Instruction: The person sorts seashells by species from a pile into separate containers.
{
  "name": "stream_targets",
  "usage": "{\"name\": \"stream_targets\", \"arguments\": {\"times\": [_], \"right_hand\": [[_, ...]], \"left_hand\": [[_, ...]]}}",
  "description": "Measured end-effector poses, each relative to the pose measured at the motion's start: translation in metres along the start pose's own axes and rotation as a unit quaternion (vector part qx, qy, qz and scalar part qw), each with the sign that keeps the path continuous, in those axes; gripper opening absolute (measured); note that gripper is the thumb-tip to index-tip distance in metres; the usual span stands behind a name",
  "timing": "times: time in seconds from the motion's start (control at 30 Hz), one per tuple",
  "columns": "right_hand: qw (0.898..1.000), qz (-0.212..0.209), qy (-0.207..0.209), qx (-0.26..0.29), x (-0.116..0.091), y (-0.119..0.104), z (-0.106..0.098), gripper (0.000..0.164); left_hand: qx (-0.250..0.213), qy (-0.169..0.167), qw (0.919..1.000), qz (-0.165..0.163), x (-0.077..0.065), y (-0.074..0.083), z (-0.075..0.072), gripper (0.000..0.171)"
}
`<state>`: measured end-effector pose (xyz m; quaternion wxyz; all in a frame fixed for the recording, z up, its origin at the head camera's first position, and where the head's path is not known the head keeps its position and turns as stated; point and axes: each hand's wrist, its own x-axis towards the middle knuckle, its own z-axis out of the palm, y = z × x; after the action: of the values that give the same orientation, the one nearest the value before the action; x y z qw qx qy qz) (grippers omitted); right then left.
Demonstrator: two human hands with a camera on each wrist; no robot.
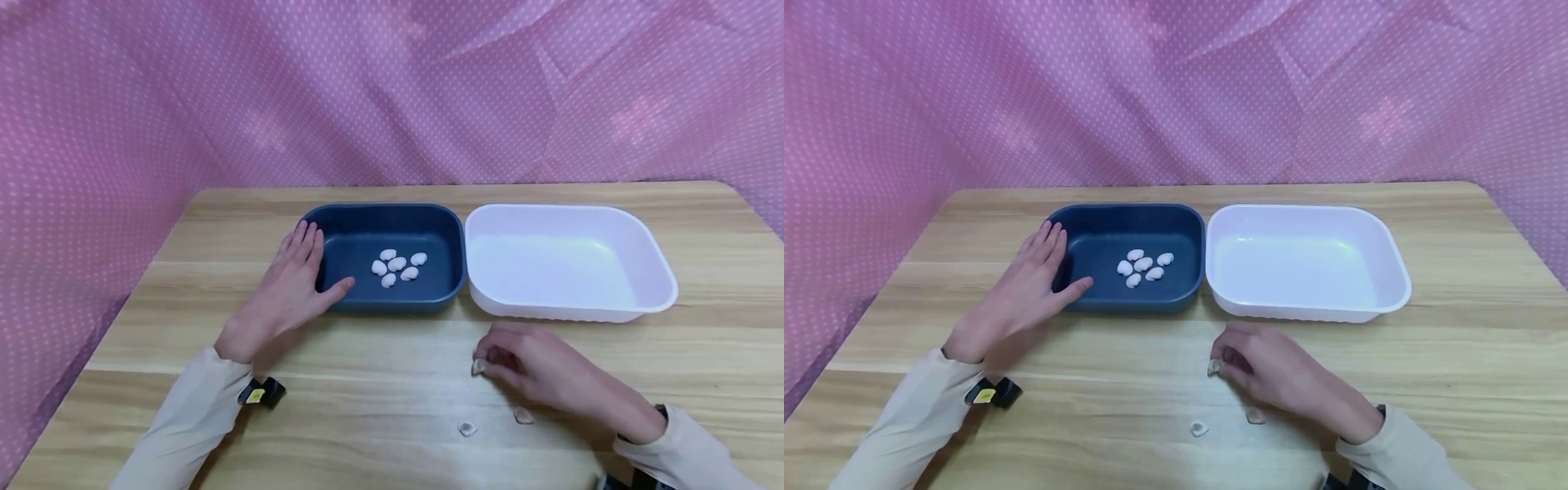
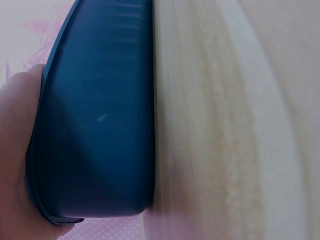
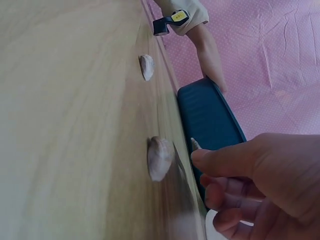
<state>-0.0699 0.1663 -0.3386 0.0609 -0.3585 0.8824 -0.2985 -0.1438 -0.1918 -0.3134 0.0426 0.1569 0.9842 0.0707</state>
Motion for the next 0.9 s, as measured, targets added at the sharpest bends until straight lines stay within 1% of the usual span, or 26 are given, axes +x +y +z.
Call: {"name": "stream_targets", "arguments": {"times": [0.17, 0.3, 0.5, 0.7, 0.8, 0.9], "right_hand": [[0.997, -0.036, 0.044, -0.052, 0.001, 0.000, -0.003, 0.016], [0.993, -0.051, 0.070, -0.076, -0.001, -0.003, -0.007, 0.016], [0.988, -0.075, 0.107, -0.085, -0.005, -0.010, -0.017, 0.023], [0.985, -0.078, 0.125, -0.094, -0.009, -0.009, -0.031, 0.032], [0.983, -0.076, 0.138, -0.094, -0.012, -0.007, -0.036, 0.033], [0.980, -0.084, 0.156, -0.090, -0.014, -0.003, -0.042, 0.030]], "left_hand": [[0.005, -0.004, 1.0000, -0.004, 0.001, 0.000, -0.004, 0.101], [0.008, -0.007, 0.9999, -0.001, 0.001, 0.001, -0.005, 0.101], [0.006, -0.006, 1.0000, 0.001, 0.001, 0.002, -0.004, 0.101], [0.005, -0.002, 1.0000, 0.000, 0.000, 0.001, -0.003, 0.102], [0.006, 0.001, 1.0000, 0.002, 0.000, 0.001, -0.002, 0.101], [0.008, 0.004, 0.9999, 0.005, 0.000, 0.001, -0.002, 0.101]]}}
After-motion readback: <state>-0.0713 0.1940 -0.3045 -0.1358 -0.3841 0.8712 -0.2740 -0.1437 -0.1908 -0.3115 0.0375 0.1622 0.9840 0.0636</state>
